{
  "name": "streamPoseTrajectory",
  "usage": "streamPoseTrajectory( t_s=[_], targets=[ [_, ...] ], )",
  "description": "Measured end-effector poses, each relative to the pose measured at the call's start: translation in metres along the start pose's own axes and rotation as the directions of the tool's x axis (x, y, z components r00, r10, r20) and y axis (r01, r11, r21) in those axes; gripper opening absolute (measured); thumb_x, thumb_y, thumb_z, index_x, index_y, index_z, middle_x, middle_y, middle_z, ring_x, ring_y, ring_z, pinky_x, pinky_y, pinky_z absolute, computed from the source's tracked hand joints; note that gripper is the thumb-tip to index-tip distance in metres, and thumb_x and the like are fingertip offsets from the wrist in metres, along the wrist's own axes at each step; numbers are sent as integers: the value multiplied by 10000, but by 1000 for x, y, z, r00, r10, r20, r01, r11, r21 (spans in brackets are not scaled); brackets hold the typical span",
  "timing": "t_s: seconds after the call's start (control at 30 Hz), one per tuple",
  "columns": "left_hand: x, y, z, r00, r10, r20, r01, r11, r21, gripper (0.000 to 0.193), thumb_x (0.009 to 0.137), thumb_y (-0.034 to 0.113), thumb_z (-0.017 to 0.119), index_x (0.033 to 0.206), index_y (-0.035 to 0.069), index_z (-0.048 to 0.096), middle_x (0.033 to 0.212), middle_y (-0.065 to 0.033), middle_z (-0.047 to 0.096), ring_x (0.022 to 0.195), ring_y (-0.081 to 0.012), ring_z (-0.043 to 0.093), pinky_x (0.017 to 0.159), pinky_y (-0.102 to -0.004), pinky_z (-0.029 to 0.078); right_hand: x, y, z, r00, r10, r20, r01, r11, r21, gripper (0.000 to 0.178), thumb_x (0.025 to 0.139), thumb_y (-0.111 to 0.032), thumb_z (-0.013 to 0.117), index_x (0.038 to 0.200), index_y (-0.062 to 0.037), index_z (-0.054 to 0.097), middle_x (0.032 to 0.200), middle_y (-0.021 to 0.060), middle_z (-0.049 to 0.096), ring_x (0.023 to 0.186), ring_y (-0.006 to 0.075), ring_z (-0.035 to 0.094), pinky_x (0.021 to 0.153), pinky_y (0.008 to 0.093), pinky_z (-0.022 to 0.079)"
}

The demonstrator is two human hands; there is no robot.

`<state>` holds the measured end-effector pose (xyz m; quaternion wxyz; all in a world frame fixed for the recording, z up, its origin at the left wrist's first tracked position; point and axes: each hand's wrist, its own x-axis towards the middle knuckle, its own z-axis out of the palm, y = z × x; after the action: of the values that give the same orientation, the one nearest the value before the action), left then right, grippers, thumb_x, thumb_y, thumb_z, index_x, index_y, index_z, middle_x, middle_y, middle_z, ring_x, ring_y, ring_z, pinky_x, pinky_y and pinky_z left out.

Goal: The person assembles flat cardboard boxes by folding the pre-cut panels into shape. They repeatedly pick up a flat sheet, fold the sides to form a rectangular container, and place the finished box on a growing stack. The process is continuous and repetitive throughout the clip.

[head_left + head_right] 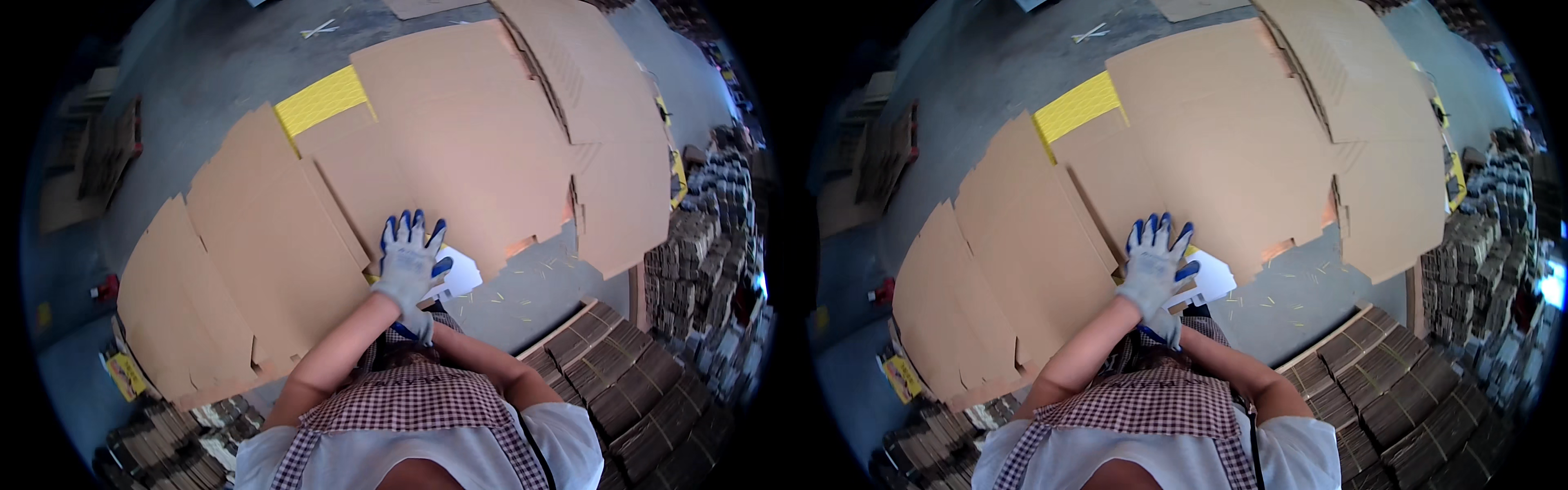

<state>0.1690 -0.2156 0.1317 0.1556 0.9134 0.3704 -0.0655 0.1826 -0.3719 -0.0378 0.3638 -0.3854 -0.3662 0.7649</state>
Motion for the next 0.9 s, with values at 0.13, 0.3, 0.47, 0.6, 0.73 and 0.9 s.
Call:
streamPoseTrajectory(
  t_s=[0.13,0.3,0.47,0.6,0.73,0.9],
  targets=[
    [15,7,14,956,-108,272,108,994,14,793,912,618,455,1537,161,282,1557,-250,258,1425,-475,234,1155,-595,107,-16,0,4,993,96,74,-91,994,-66,537,1021,-242,497,1493,-49,332,1534,144,345,1416,253,340,1167,398,288],
    [4,-16,13,997,43,67,-9,896,-443,767,897,599,506,1481,117,381,1480,-248,382,1361,-408,375,1162,-521,184,-15,1,24,998,53,13,-55,978,201,511,1013,-247,518,1463,-46,385,1509,141,381,1385,242,377,1162,396,296],
    [5,-56,-15,978,-177,108,178,984,-3,928,830,619,595,1547,149,242,1554,-242,256,1439,-427,222,1164,-578,109,-7,-82,45,937,302,178,-333,924,187,481,979,-121,576,1421,-10,423,1359,76,535,1254,156,500,1029,309,428],
    [25,-51,3,923,-120,365,72,987,142,1008,808,606,637,1569,160,149,1591,-242,157,1454,-480,145,1150,-634,40,-6,-70,52,987,158,40,-162,928,336,474,911,-15,627,1365,1,491,1293,76,590,1118,125,561,983,301,471],
    [37,-37,16,942,-117,316,92,992,92,1010,815,546,664,1573,166,116,1599,-236,135,1427,-550,130,1135,-666,54,-11,-75,39,981,190,32,-190,925,329,448,926,-48,631,1353,-6,502,1299,71,584,1147,154,568,990,308,472],
    [23,-31,19,972,165,167,-126,966,-224,863,856,633,548,1522,142,302,1570,-179,265,1431,-400,278,1169,-570,151,-18,-46,28,948,318,27,-315,915,251,436,929,-129,659,1320,8,523,1243,84,601,1143,145,559,961,289,477]
  ],
)
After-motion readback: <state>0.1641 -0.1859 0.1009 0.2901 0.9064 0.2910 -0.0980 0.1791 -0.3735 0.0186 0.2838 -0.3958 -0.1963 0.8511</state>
